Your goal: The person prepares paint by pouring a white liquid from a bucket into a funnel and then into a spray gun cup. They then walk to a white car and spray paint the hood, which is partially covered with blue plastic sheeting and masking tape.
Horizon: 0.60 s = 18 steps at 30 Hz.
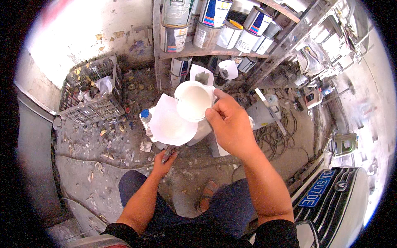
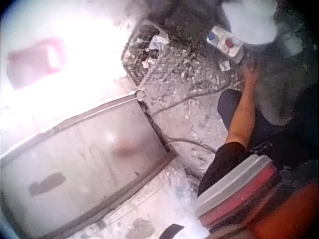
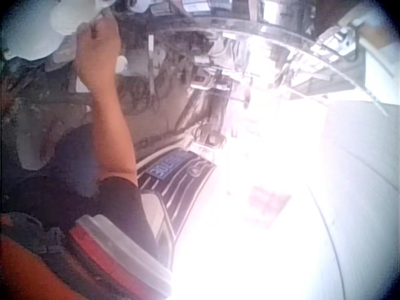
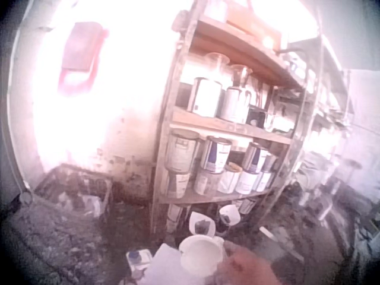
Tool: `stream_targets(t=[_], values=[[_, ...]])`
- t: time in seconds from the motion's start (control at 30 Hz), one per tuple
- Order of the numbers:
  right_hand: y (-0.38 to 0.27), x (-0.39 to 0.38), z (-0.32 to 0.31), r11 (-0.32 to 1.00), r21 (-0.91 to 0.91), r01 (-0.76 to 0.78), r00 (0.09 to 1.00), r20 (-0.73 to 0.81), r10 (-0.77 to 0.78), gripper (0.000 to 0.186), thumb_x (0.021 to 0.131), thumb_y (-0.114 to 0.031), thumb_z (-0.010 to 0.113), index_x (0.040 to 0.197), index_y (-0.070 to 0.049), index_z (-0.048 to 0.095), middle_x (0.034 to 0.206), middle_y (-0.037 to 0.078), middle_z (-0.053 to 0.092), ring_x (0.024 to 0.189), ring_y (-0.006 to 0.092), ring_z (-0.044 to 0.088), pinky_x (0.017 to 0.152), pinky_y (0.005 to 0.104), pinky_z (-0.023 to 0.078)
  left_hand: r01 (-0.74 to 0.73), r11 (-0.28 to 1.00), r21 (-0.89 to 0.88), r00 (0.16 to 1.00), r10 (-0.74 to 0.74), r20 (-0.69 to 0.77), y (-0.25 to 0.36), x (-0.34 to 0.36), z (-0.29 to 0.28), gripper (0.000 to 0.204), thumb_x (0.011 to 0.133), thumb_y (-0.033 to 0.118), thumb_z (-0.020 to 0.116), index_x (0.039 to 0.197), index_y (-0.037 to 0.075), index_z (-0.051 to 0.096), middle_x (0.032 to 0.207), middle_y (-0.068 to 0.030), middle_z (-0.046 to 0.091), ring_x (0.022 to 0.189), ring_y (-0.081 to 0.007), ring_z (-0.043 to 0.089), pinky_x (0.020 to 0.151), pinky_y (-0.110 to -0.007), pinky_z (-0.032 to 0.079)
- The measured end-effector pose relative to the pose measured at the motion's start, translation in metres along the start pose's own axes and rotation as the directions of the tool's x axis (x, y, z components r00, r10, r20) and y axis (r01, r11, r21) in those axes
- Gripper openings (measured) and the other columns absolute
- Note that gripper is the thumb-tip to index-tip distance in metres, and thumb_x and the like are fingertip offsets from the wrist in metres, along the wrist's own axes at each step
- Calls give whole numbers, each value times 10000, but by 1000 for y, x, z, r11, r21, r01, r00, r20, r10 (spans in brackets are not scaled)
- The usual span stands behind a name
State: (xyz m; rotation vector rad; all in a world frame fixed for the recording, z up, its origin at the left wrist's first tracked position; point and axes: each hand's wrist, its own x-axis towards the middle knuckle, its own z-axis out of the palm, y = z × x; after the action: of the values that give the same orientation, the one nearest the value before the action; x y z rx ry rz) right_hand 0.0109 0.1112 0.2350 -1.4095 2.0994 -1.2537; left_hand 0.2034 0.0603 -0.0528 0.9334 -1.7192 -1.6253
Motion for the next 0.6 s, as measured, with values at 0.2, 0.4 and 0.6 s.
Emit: stream_targets(t=[0.2, 0.4, 0.6], values=[[-9, -4, 3, 979, -138, 153, 987, -31, -159, 131, 815, -67, 593, 748, 26, 529, 1143, 276, 530, 960, 291, 503, 730, 332, 440, -20, 1000, -5, 1000, 20, 1, -10, -2, 1, 183, 826, 177, 657, 888, 7, 627, 713, -32, 622, 673, -90, 534, 620, -261, 435], [-10, -7, 4, 942, -224, 251, 964, -35, -265, 122, 797, -45, 594, 738, 30, 519, 1114, 320, 526, 1064, 425, 535, 814, 404, 456, 63, 998, -22, 998, -63, 15, -11, -3, 3, 173, 831, 185, 655, 878, 20, 631, 693, -9, 585, 674, -79, 511, 613, -264, 428], [-14, -9, 5, 904, -280, 324, 939, -17, -342, 124, 798, -49, 599, 745, 22, 512, 1157, 311, 507, 1009, 433, 552, 803, 415, 463, -22, 999, -47, 999, 21, -31, -10, -5, 5, 188, 835, 204, 654, 872, 22, 625, 670, -1, 561, 650, -78, 480, 588, -269, 412]])
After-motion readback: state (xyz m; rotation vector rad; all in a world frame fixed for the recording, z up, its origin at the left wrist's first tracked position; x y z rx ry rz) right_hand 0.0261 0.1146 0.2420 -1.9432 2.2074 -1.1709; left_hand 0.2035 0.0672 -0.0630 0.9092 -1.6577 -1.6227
